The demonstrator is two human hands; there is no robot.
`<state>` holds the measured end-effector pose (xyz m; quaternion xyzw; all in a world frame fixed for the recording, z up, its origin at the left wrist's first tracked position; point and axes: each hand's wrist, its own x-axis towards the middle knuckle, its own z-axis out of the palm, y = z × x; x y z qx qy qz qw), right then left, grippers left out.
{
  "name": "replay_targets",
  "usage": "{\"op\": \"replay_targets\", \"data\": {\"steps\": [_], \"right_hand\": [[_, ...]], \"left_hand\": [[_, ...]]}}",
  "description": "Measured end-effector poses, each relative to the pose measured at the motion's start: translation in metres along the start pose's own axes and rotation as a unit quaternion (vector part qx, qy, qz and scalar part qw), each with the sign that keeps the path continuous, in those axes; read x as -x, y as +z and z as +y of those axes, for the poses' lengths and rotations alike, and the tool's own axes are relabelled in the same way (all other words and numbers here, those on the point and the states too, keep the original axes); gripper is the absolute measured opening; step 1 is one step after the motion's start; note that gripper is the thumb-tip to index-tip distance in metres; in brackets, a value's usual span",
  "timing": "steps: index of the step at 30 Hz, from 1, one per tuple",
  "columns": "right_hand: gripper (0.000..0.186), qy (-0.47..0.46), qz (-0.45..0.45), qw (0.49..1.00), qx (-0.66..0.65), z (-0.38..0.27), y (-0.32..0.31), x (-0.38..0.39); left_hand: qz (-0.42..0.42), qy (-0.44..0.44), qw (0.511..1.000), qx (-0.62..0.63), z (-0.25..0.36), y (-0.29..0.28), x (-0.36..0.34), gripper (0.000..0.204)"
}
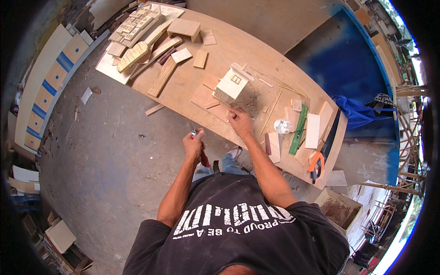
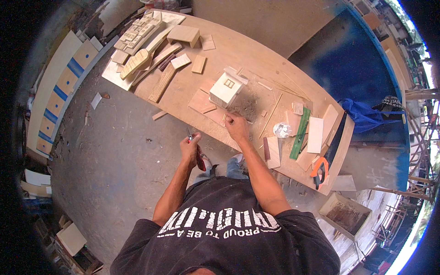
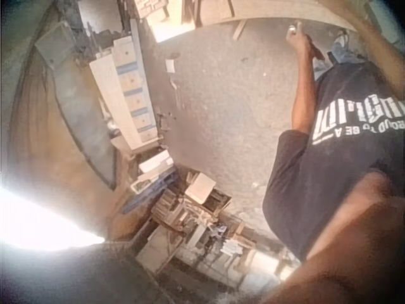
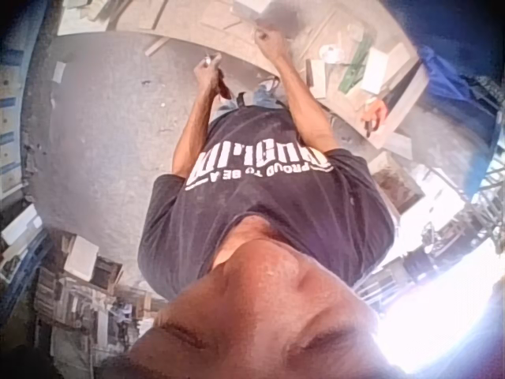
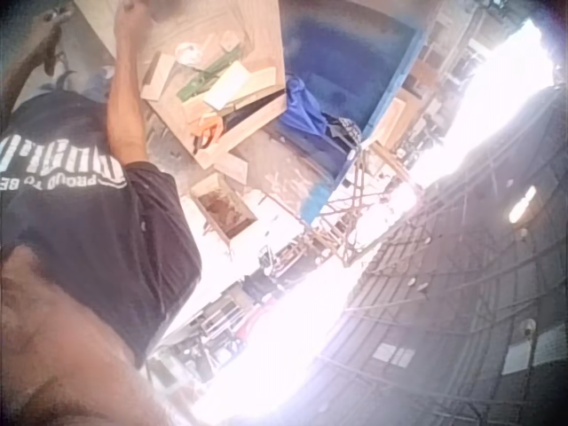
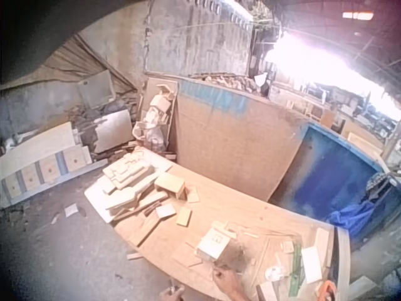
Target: The person constructs a small wooden house model by applying adhesive to small wood pieces and attaching them to the model, using a utility knife to trim materials.
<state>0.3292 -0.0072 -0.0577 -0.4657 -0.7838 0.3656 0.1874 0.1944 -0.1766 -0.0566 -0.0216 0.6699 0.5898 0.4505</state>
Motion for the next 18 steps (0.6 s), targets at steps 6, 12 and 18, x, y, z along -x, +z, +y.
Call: {"op": "replay_targets", "data": {"steps": [6,12,18], "right_hand": [[0.033,-0.024,0.028,0.998,0.04,0.007,-0.007,0.002],[0.032,0.026,0.068,0.996,-0.042,0.03,-0.018,0.001],[0.034,0.021,0.036,0.998,0.052,0.02,-0.004,0.004]], "left_hand": [[0.004,0.008,1.0,-0.011,0.001,-0.001,0.001,0.027],[0.0,0.005,1.0,-0.003,0.003,0.001,0.001,0.025],[-0.003,0.008,1.0,-0.013,0.001,0.002,0.0,0.026]]}}
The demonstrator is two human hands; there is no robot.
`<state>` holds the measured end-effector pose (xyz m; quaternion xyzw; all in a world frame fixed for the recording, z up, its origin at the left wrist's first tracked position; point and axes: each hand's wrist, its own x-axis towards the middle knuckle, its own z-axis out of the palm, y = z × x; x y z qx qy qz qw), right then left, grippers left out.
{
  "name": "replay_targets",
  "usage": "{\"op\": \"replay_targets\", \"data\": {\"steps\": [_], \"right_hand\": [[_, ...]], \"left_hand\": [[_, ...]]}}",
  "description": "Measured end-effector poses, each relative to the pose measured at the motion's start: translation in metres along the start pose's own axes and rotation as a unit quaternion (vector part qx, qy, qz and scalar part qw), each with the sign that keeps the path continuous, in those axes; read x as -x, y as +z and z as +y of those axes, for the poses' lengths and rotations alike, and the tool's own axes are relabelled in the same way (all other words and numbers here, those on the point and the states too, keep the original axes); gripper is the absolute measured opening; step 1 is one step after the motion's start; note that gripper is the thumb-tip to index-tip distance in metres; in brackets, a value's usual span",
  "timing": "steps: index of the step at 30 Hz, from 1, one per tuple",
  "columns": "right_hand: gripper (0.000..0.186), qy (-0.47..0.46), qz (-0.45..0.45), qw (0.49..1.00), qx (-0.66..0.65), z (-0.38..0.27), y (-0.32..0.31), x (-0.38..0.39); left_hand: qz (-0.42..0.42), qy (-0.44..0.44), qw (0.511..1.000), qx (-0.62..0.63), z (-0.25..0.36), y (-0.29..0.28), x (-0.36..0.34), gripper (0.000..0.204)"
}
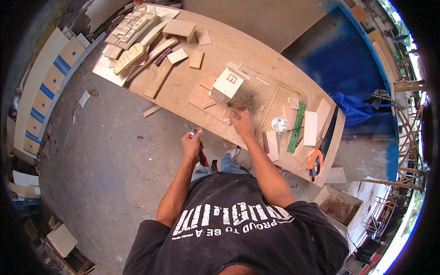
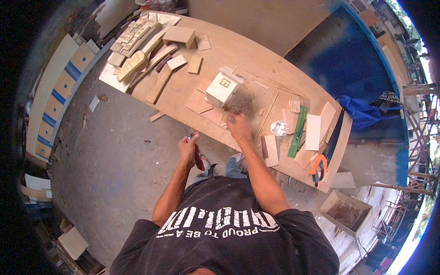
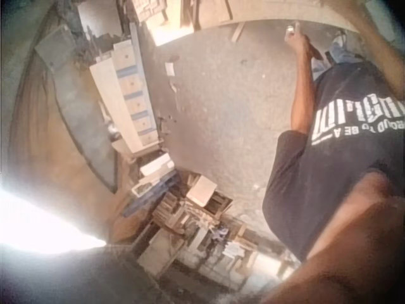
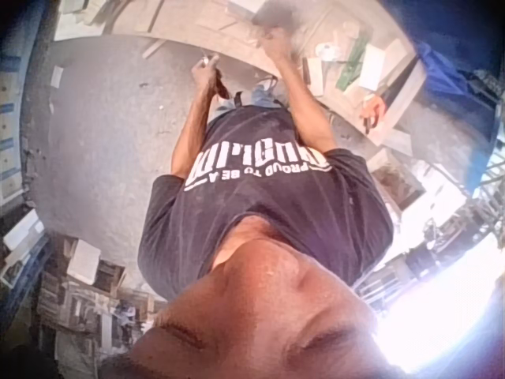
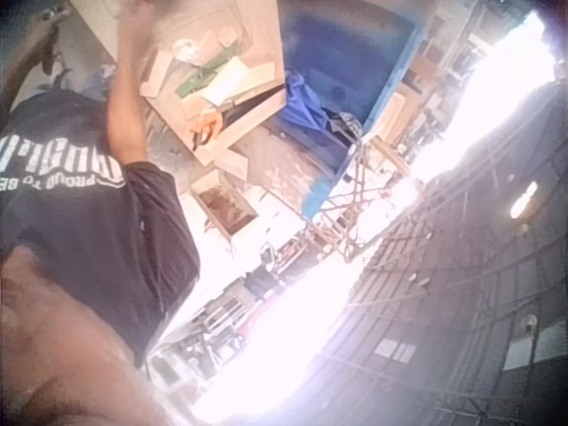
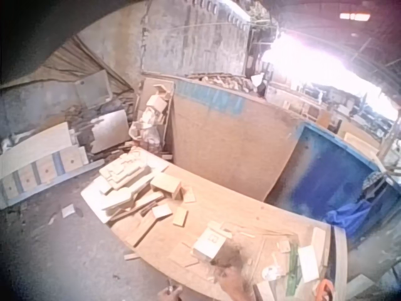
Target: The person constructs a small wooden house model by applying adhesive to small wood pieces and attaching them to the model, using a utility knife to trim materials.
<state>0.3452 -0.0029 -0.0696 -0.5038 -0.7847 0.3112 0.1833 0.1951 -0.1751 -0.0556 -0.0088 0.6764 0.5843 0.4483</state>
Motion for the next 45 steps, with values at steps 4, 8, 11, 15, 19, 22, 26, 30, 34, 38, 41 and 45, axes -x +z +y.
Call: {"op": "replay_targets", "data": {"steps": [4,8,11,15,19,22,26,30,34,38,41,45], "right_hand": [[0.034,0.01,-0.01,1.0,-0.009,-0.003,0.001,0.0],[0.031,0.001,-0.016,1.0,-0.017,-0.007,0.001,-0.001],[0.029,-0.002,-0.011,1.0,-0.019,-0.012,-0.001,-0.002],[0.029,0.047,-0.042,0.995,-0.077,-0.016,-0.011,-0.004],[0.024,0.037,-0.025,0.995,-0.091,-0.007,-0.024,0.002],[0.017,0.071,-0.04,0.96,-0.269,-0.023,-0.048,0.018],[0.011,0.094,-0.157,0.932,-0.312,-0.07,-0.087,0.041],[0.013,0.002,-0.118,0.954,-0.274,-0.076,-0.087,0.048],[0.013,0.008,-0.082,0.949,-0.304,-0.079,-0.071,0.063],[0.019,0.031,-0.042,0.943,-0.328,-0.091,-0.053,0.091],[0.042,0.054,-0.071,0.956,-0.28,-0.091,-0.035,0.119],[0.068,0.069,-0.19,0.901,-0.384,-0.101,-0.01,0.143]], "left_hand": [[0.003,-0.001,1.0,-0.007,0.001,-0.003,0.003,0.025],[0.002,0.002,1.0,0.004,0.002,-0.005,0.006,0.025],[-0.001,-0.002,1.0,-0.001,0.005,-0.002,0.008,0.023],[-0.031,-0.007,0.999,0.017,0.015,0.007,0.012,0.022],[-0.075,0.012,0.997,0.019,0.029,0.018,0.022,0.022],[-0.091,0.025,0.995,0.02,0.041,0.029,0.031,0.021],[-0.153,0.091,0.983,-0.051,0.068,0.047,0.056,0.025],[-0.21,0.133,0.962,-0.112,0.081,0.057,0.068,0.019],[-0.204,0.144,0.956,-0.156,0.084,0.05,0.07,0.018],[-0.206,0.095,0.964,-0.137,0.071,0.032,0.065,0.015],[-0.169,0.025,0.985,0.005,0.052,0.019,0.054,0.014],[-0.159,-0.052,0.973,0.162,0.062,0.022,0.07,0.014]]}}
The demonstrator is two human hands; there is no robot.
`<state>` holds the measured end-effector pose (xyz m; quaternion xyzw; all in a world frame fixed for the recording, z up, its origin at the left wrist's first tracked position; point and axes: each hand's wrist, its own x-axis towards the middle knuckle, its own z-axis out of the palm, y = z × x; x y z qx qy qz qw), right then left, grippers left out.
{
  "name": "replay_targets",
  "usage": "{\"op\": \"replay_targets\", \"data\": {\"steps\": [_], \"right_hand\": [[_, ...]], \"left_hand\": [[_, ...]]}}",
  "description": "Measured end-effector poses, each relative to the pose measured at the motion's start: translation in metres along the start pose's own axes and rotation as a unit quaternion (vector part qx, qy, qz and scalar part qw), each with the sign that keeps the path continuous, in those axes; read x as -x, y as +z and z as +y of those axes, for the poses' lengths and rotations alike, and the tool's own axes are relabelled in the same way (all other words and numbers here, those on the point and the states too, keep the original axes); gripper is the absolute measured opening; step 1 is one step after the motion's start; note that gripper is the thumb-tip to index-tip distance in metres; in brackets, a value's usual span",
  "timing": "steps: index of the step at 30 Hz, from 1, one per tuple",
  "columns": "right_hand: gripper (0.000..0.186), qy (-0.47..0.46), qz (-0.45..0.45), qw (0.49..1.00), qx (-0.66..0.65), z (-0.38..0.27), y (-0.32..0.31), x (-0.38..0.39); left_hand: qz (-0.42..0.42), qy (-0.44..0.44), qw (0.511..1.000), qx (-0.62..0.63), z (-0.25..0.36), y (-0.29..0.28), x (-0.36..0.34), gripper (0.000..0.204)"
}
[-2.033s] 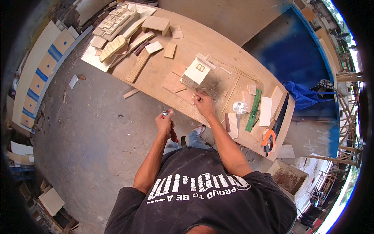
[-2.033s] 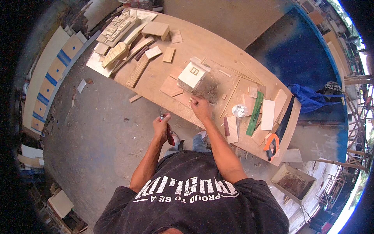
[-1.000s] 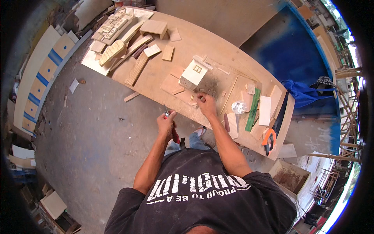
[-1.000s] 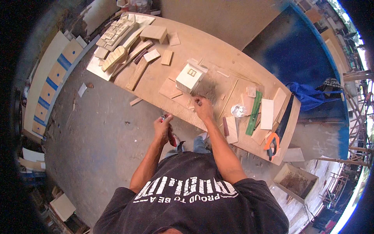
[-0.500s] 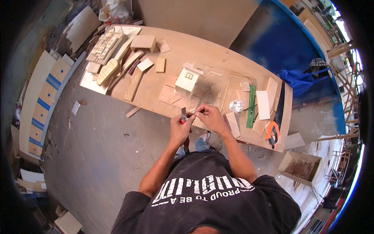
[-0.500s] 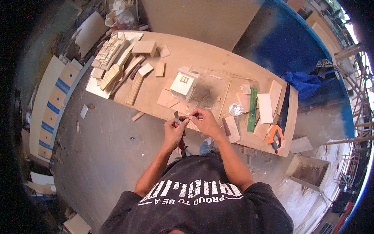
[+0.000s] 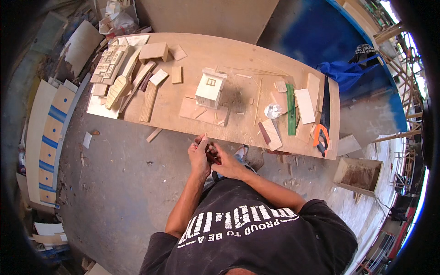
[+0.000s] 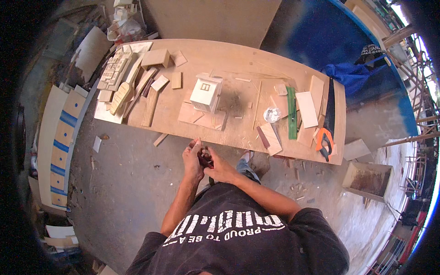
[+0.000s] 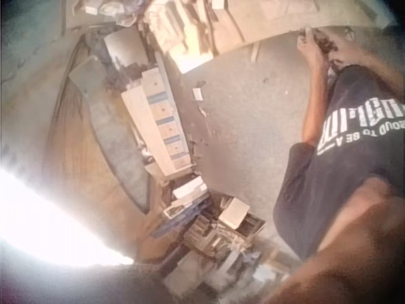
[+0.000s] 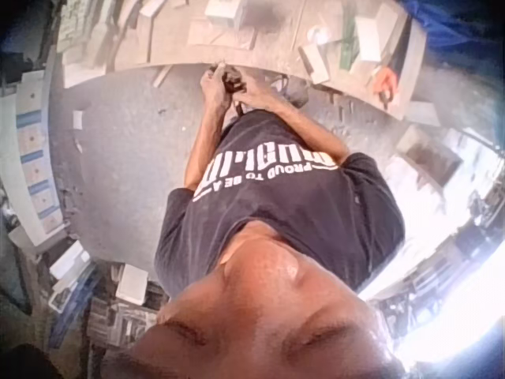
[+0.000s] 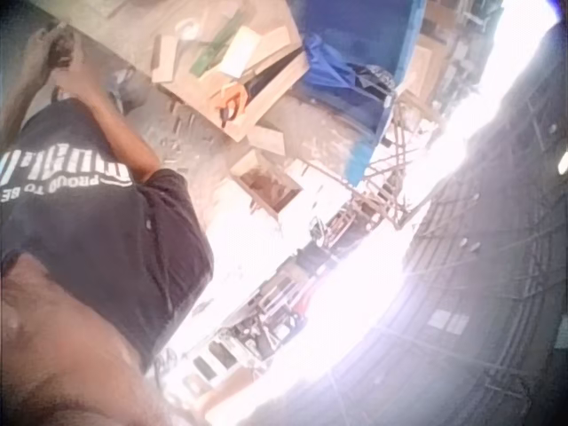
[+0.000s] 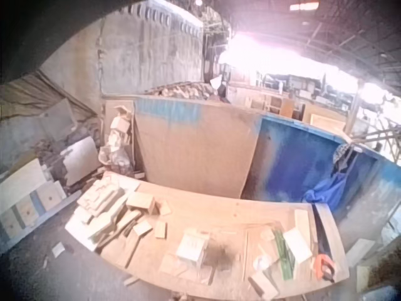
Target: The person constructs a small wooden house model by applying adhesive to small wood pieces and attaching them to the model, using a utility knife to trim materials.
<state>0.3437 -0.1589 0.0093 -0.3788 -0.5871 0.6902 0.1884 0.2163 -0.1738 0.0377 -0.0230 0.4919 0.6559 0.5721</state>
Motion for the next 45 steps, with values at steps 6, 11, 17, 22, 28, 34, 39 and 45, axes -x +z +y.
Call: {"op": "replay_targets", "data": {"steps": [6,11,17,22,28,34,39,45], "right_hand": [[0.067,-0.063,0.047,0.985,0.151,-0.003,-0.002,0.003],[0.047,0.021,-0.036,0.976,0.213,-0.021,-0.041,0.022],[0.035,0.014,-0.023,0.982,0.185,-0.005,-0.083,0.039],[0.035,0.01,-0.036,0.966,0.257,0.007,-0.138,0.021],[0.035,-0.066,-0.055,0.951,0.295,0.008,-0.177,-0.03],[0.037,-0.116,-0.035,0.966,0.229,-0.006,-0.154,-0.052],[0.039,-0.139,-0.085,0.959,0.234,0.01,-0.086,-0.056],[0.026,-0.195,-0.106,0.944,0.246,0.049,0.03,-0.051]], "left_hand": [[-0.048,0.041,0.996,0.062,-0.002,0.003,-0.009,0.009],[0.016,0.057,0.997,0.045,0.027,0.008,-0.01,0.009],[0.135,0.159,0.978,-0.025,0.005,-0.052,-0.018,0.009],[0.383,0.168,0.909,0.001,-0.048,-0.138,0.032,0.014],[0.463,0.142,0.869,0.099,-0.133,-0.21,0.09,0.009],[0.479,0.141,0.858,0.12,-0.159,-0.187,0.088,0.014],[0.424,0.188,0.881,0.098,-0.134,-0.186,0.066,0.015],[0.382,0.173,0.901,-0.11,-0.078,-0.201,0.024,0.014]]}}
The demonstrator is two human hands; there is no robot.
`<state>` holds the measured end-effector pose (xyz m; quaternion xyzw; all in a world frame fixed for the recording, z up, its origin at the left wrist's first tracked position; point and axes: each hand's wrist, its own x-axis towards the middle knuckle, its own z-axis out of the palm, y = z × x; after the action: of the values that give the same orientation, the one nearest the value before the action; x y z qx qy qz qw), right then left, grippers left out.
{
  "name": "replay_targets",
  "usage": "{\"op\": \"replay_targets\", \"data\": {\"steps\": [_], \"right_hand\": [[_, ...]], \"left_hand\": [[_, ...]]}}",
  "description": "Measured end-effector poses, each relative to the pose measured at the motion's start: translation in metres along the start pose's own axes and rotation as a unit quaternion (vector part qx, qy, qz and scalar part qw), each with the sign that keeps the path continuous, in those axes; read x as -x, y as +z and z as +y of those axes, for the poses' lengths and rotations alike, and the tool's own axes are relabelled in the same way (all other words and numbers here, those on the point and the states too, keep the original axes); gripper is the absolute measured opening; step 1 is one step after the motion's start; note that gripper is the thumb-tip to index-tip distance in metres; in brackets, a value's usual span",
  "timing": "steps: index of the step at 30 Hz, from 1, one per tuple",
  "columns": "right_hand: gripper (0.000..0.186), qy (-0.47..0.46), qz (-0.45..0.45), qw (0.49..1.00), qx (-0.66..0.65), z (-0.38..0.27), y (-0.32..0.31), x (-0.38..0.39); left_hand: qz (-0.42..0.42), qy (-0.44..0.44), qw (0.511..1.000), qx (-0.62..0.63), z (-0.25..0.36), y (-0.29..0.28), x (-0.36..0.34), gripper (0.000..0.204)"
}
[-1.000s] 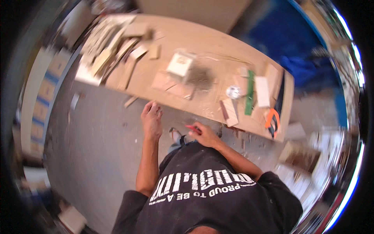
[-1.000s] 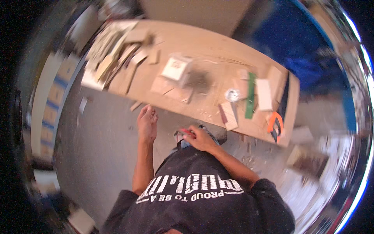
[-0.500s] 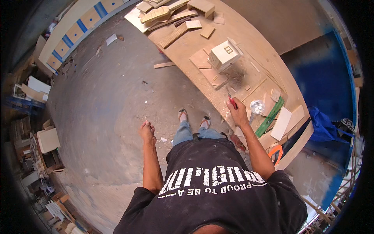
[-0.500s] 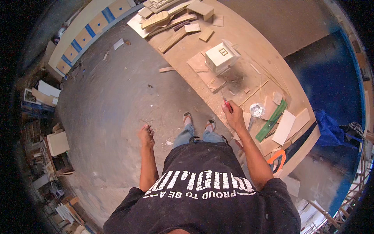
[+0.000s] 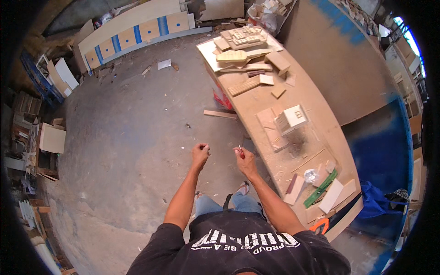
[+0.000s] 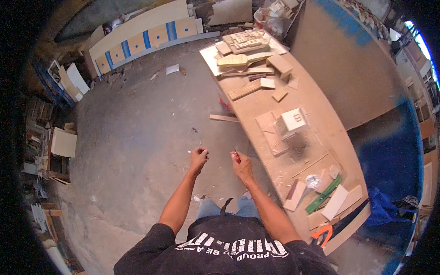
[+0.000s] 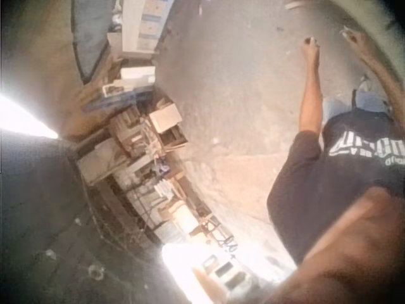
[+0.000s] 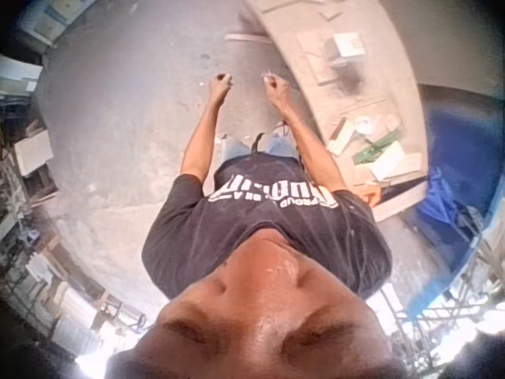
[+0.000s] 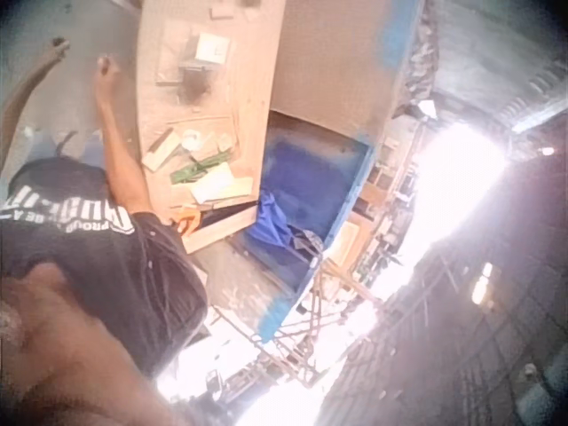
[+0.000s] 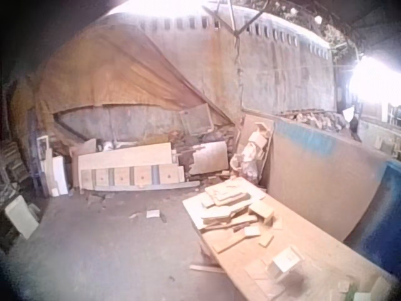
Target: The person constructs a small wooden house model by applying adhesive to small wood pieces and attaching them to the model, using a utility knife to trim materials.
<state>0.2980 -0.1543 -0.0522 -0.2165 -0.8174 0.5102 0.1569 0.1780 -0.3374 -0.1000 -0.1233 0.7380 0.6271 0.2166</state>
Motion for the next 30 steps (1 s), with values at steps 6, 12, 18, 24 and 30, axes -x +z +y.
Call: {"op": "replay_targets", "data": {"steps": [6,12,18,24,30], "right_hand": [[0.023,0.08,0.057,0.995,0.002,0.066,0.135,-0.009],[0.024,0.167,0.045,0.982,0.082,0.198,0.266,0.002],[0.022,0.242,0.047,0.961,0.122,0.394,0.395,0.009],[0.018,0.237,0.026,0.952,0.189,0.567,0.494,-0.008],[0.015,0.154,-0.009,0.966,0.209,0.625,0.554,-0.017]], "left_hand": [[0.012,0.027,0.998,-0.051,-0.084,-0.05,-0.087,0.011],[0.033,-0.018,0.997,-0.062,-0.211,-0.097,-0.174,0.011],[0.019,-0.068,0.997,-0.04,-0.389,-0.097,-0.272,0.01],[-0.015,-0.141,0.99,0.002,-0.55,-0.066,-0.347,0.013],[0.044,-0.165,0.983,0.063,-0.625,-0.069,-0.391,0.013]]}}
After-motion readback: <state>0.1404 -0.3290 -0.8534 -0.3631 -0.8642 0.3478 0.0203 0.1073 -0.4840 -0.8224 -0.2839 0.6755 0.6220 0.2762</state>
